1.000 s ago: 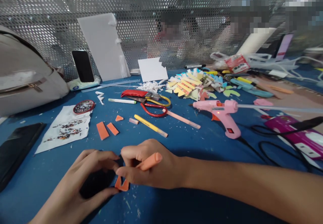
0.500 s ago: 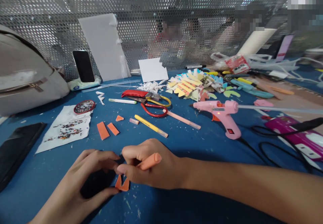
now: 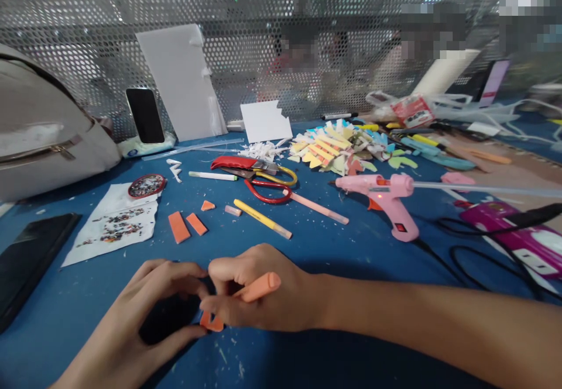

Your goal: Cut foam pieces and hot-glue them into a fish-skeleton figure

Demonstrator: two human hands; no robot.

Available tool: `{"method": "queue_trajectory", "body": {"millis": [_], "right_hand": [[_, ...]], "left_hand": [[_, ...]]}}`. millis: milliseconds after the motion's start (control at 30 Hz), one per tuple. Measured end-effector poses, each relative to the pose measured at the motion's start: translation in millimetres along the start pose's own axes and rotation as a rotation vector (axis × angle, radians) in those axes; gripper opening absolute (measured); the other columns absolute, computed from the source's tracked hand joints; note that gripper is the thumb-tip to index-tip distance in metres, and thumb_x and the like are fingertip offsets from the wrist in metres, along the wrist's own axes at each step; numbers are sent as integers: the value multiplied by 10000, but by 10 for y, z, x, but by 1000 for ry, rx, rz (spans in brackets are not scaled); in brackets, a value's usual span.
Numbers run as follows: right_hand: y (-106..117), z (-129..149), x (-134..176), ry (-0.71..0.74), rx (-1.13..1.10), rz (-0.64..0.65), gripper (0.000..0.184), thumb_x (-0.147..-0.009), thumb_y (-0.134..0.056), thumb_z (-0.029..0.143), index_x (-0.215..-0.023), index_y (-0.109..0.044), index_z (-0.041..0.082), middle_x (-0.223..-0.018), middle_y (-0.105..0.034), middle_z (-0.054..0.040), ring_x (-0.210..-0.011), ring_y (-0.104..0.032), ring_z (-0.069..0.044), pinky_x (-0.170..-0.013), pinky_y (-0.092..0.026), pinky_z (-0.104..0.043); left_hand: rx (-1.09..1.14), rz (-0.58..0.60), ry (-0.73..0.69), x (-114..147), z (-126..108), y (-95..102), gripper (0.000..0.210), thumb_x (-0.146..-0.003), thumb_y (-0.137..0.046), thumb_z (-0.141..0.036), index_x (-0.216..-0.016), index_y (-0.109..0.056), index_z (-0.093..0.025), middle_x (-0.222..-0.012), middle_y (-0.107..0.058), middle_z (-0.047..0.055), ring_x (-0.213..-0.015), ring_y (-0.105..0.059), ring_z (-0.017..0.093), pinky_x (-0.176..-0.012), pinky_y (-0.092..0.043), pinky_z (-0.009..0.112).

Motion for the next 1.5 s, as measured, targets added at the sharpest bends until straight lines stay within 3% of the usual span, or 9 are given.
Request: {"method": "queue_trajectory", "body": {"millis": [233, 333, 467, 600, 733, 833, 1500], "right_hand": [[-5, -5, -1, 19, -9, 5, 370, -928, -587, 469, -698, -490, 196, -608, -529, 64, -517, -481, -70, -492, -325, -175], [15, 17, -3, 12, 1, -39, 462, -971, -513, 553, -681, -464, 196, -568, -470, 71, -488, -433, -65, -470, -298, -179], [3, 41, -11, 12, 17, 2, 529, -959, -464, 656, -693, -473, 199, -605, -521, 56, -501, -461, -72, -475, -316, -187], [35, 25, -9, -27, 50, -33, 487, -981, -444, 596, -683, -425, 211, -561, -445, 67, -491, -428, -83, -473, -298, -201], [17, 20, -4, -36, 20, 18, 435, -953, -507, 559, -700, -463, 207, -590, -502, 59, -505, -458, -86, -490, -322, -204], [36, 19, 0, -36, 31, -38, 422, -968, -506, 521, -692, -439, 209, -561, -464, 67, -497, -439, -83, -482, -305, -199], [37, 22, -22, -51, -74, 5, 474, -971, -484, 569, -672, -387, 215, -548, -386, 73, -495, -351, -79, -457, -270, -202]], "left_hand": [[-9, 37, -16, -10, -3, 3, 504, -846, -753, -176, -1210, -460, -365, -979, -724, -88, -902, -659, 170, -877, -479, 306], [12, 4, 13, -3, 4, 3, 534, -817, -769, -152, -1196, -467, -376, -990, -720, -97, -903, -644, 170, -878, -470, 304], [27, 2, 17, 8, -1, -16, 480, -842, -747, -170, -1195, -488, -365, -979, -720, -89, -901, -647, 171, -900, -462, 316], [25, -22, 16, 13, 8, -14, 508, -812, -768, -156, -1188, -498, -366, -982, -724, -79, -883, -643, 180, -872, -478, 311], [9, -4, 17, 15, 21, -7, 449, -842, -757, -211, -1186, -508, -354, -984, -727, -59, -901, -649, 193, -855, -498, 317], [-26, 12, -8, 11, 10, 14, 498, -837, -767, -203, -1212, -486, -371, -1007, -731, -73, -909, -657, 181, -850, -511, 300], [13, -23, 19, 17, 22, -19, 453, -820, -745, -177, -1183, -529, -342, -996, -741, -49, -886, -667, 197, -877, -513, 334]]}}
Point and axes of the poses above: each hand's wrist, its own x-axis away from the middle knuckle, its own y-axis out of the back of the hand, z = x × y, the point moved 4 cm from there along -x, towards the middle knuckle
